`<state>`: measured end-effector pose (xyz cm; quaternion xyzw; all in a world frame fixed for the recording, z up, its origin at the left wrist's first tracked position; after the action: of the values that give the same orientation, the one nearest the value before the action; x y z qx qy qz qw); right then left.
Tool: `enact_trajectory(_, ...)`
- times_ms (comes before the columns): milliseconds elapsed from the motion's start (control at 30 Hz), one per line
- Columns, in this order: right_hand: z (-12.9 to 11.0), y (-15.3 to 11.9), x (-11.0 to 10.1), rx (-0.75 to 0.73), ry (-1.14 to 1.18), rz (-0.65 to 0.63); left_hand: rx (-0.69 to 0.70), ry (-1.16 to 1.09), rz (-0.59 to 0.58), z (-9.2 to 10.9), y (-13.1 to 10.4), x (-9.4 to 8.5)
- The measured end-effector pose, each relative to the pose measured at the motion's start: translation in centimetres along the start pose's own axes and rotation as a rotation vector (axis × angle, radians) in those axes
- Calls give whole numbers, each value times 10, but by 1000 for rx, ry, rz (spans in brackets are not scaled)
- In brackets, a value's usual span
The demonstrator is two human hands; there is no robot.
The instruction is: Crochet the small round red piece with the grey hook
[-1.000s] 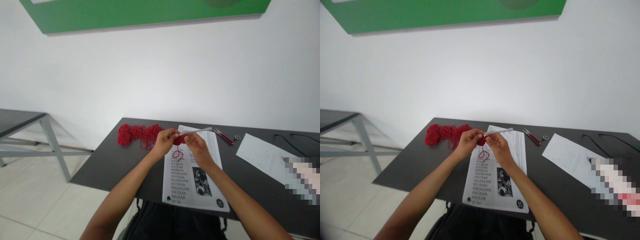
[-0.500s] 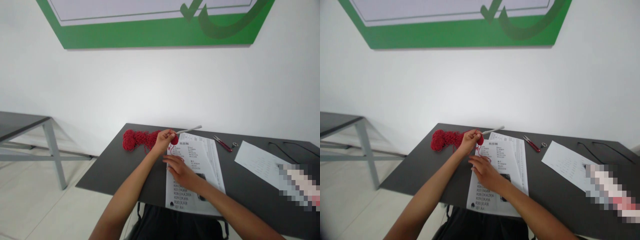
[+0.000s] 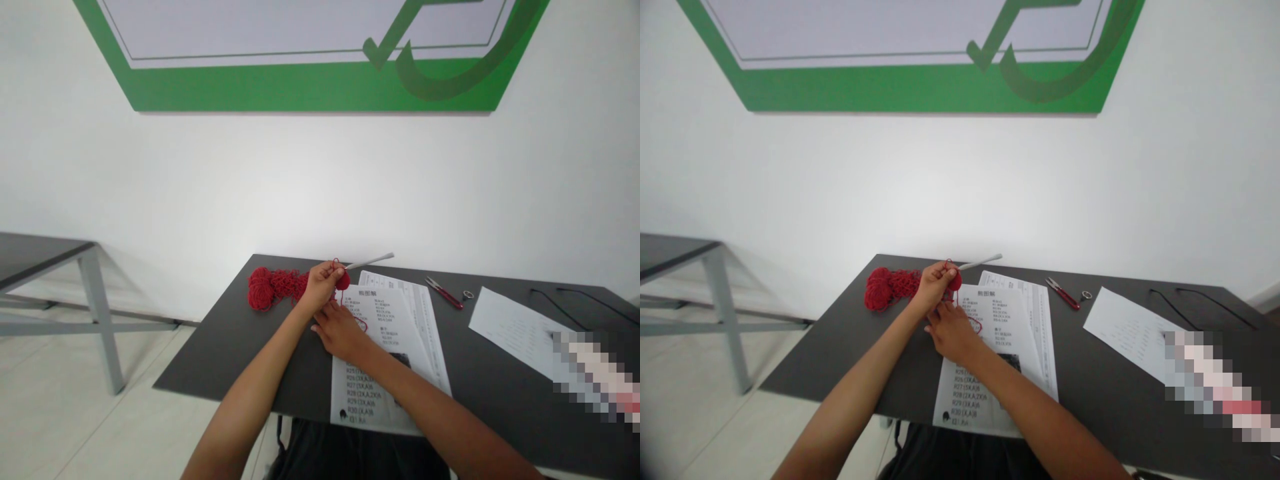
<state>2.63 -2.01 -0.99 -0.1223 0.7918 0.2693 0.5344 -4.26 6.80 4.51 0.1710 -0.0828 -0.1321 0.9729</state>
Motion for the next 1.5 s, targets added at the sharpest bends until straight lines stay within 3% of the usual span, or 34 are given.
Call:
enact_trajectory(267,7,-3,6,31,41,13,-8,3,-13,0,-8,9)
enact_trajectory(533,30,-7,8,55,150,55,-2,-136,-93,-16,-15,16)
enact_trajectory(767,27,-9,-1,117,155,78,-27,-96,-72,-15,-15,17)
enact_trajectory(867,24,-10,-10,154,141,112,-24,-75,-9,-13,-12,13)
enact_trajectory(933,24,-11,-17,192,254,207,-18,-75,46,-12,-10,10)
enact_trajectory(1033,32,-13,-25,302,681,406,3,-81,106,-13,-8,7)
enact_trajectory(1367,76,-32,-23,479,1148,378,93,78,136,-23,-6,6)
enact_trajectory(1500,87,-34,-28,557,1305,422,96,164,87,-25,-9,13)
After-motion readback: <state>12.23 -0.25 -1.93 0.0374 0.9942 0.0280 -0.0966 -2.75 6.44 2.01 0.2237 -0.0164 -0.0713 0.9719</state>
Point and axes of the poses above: each hand's wrist, its own y-axis towards the middle knuckle, its own x-axis out of the palm, z = x × y, the point moved 2 cm from there along y, towards the middle knuckle, and after that the axes turned 3 degrees about y, right-handed, at the moved point
